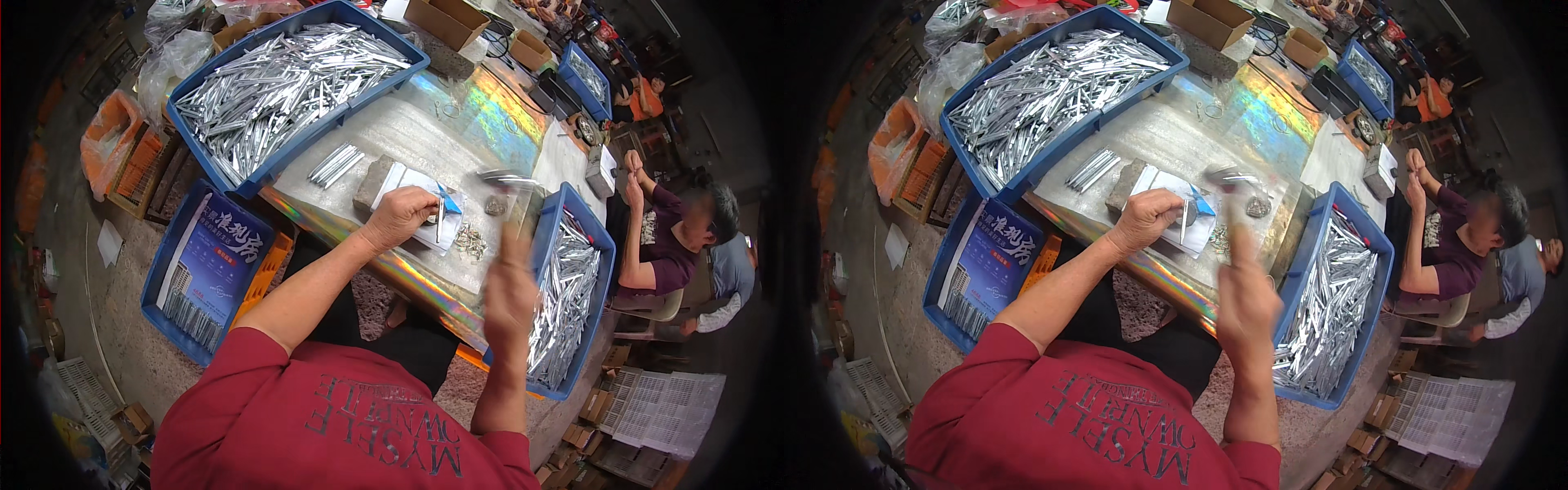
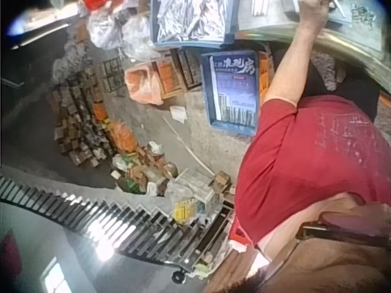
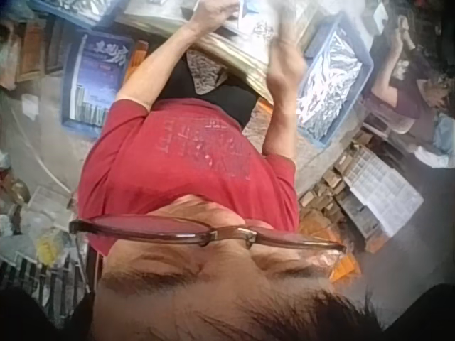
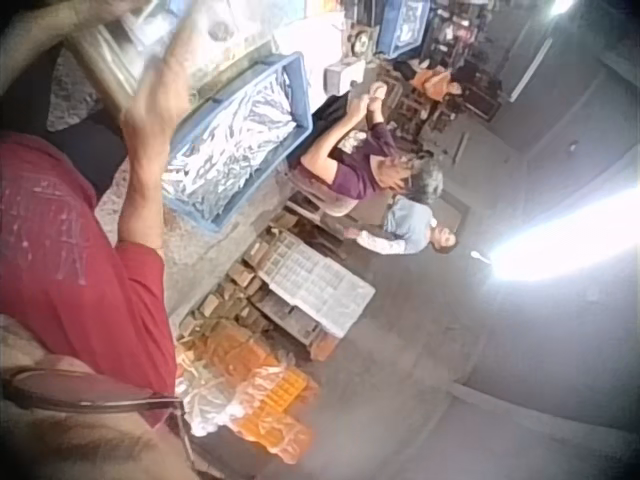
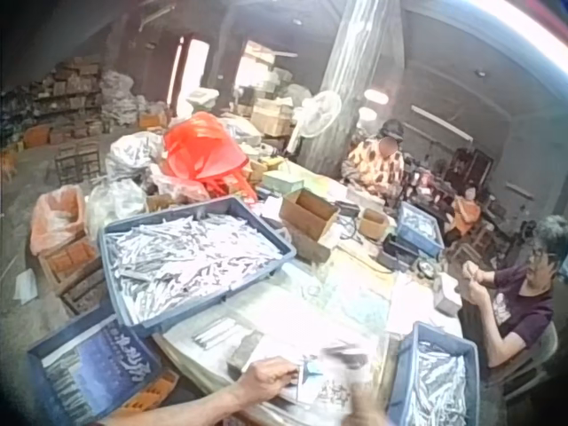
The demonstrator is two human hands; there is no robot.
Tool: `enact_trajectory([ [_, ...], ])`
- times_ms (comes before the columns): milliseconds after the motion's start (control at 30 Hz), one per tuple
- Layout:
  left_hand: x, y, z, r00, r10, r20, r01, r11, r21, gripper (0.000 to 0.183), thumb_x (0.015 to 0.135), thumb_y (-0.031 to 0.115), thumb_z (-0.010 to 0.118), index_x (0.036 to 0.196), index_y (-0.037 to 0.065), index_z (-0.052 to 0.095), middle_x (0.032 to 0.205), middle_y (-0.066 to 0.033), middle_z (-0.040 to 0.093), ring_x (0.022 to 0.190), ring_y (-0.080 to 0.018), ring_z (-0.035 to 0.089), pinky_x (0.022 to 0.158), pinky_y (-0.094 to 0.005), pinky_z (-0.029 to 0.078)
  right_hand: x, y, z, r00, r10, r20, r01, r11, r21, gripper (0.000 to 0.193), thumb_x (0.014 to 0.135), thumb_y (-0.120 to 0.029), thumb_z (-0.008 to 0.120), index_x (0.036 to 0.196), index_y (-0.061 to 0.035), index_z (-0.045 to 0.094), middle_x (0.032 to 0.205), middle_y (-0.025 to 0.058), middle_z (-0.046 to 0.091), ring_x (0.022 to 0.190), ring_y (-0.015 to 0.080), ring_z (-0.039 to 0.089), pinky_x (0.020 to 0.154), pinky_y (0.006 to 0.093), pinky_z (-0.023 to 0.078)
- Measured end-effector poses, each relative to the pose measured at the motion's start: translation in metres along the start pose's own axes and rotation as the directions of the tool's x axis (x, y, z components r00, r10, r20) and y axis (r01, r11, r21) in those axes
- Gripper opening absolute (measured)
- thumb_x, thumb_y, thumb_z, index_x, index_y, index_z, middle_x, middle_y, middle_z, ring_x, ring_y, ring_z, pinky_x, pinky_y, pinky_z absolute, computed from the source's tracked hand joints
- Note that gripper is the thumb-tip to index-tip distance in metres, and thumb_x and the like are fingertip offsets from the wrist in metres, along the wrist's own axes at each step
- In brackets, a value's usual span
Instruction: The person assembles metal components by fitting small fasteners and pins onto metal strips by hand and striking them with a hammer on a work block.
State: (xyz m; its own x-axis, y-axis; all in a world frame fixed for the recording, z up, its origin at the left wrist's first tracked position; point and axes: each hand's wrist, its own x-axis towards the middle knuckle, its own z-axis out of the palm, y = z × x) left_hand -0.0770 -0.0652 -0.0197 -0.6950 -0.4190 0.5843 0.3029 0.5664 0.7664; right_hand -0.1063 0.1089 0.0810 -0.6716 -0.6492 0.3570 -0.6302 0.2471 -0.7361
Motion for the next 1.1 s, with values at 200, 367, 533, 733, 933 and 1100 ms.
enact_trajectory([
  [200, -0.002, -0.005, -0.001, 0.998, 0.042, -0.041, -0.043, 0.999, -0.022, 0.011, 0.067, 0.005, 0.061, 0.076, 0.003, 0.056, 0.069, -0.0106, 0.055, 0.065, -0.0263, 0.054, 0.056, -0.0314, 0.043, 0.017, -0.026, -0.021, 0.979, -0.194, 0.060, 0.203, 0.951, -0.234, 0.045, 0.076, 0.000, 0.052, 0.119, -0.0025, 0.039, 0.097, 0.0200, 0.055, 0.085, 0.0229, 0.057, 0.072, 0.0274, 0.043],
  [367, -0.002, -0.003, -0.001, 0.997, 0.042, -0.057, -0.043, 0.999, -0.015, 0.011, 0.067, 0.005, 0.061, 0.077, 0.002, 0.056, 0.069, -0.0109, 0.055, 0.065, -0.0263, 0.054, 0.056, -0.0315, 0.043, 0.014, -0.059, -0.032, 0.970, 0.157, -0.185, -0.124, 0.976, 0.177, 0.045, 0.077, 0.003, 0.048, 0.120, -0.0007, 0.037, 0.108, 0.0191, 0.051, 0.087, 0.0212, 0.057, 0.073, 0.0268, 0.042],
  [533, -0.004, -0.007, 0.002, 0.999, 0.030, -0.017, -0.030, 1.000, -0.006, 0.010, 0.067, 0.004, 0.061, 0.076, 0.002, 0.055, 0.068, -0.0110, 0.055, 0.064, -0.0265, 0.054, 0.056, -0.0316, 0.043, -0.003, 0.019, 0.004, 0.977, -0.119, 0.176, 0.170, 0.935, -0.312, 0.047, 0.079, -0.004, 0.050, 0.123, -0.0059, 0.035, 0.088, 0.0089, 0.060, 0.065, 0.0151, 0.056, 0.059, 0.0247, 0.043],
  [733, -0.003, -0.006, -0.001, 0.998, 0.045, -0.034, -0.046, 0.999, -0.016, 0.009, 0.068, 0.002, 0.060, 0.076, 0.001, 0.057, 0.069, -0.0103, 0.056, 0.064, -0.0233, 0.056, 0.056, -0.0282, 0.043, -0.009, 0.011, -0.012, 0.952, 0.306, -0.001, -0.296, 0.923, 0.246, 0.046, 0.081, -0.004, 0.047, 0.125, -0.0060, 0.033, 0.060, -0.0017, 0.040, 0.044, 0.0037, 0.036, 0.038, 0.0167, 0.031],
  [933, 0.002, 0.001, -0.003, 0.999, -0.025, -0.028, 0.024, 1.000, -0.012, 0.010, 0.069, 0.004, 0.061, 0.076, -0.001, 0.057, 0.071, -0.0109, 0.058, 0.065, -0.0218, 0.057, 0.057, -0.0268, 0.044, -0.033, 0.074, 0.001, 0.778, 0.628, -0.011, -0.455, 0.575, 0.680, 0.043, 0.082, -0.006, 0.043, 0.124, -0.0073, 0.032, 0.058, 0.0006, 0.041, 0.039, 0.0058, 0.036, 0.033, 0.0180, 0.030],
  [1100, 0.005, 0.003, -0.005, 1.000, -0.025, -0.013, 0.026, 0.999, 0.030, 0.010, 0.070, 0.004, 0.058, 0.079, 0.000, 0.057, 0.072, -0.0122, 0.057, 0.067, -0.0257, 0.056, 0.058, -0.0299, 0.044, -0.041, 0.100, 0.014, 0.674, 0.738, -0.011, -0.459, 0.431, 0.777, 0.038, 0.082, -0.006, 0.040, 0.120, -0.0069, 0.036, 0.059, 0.0020, 0.043, 0.037, 0.0078, 0.039, 0.032, 0.0193, 0.032],
])
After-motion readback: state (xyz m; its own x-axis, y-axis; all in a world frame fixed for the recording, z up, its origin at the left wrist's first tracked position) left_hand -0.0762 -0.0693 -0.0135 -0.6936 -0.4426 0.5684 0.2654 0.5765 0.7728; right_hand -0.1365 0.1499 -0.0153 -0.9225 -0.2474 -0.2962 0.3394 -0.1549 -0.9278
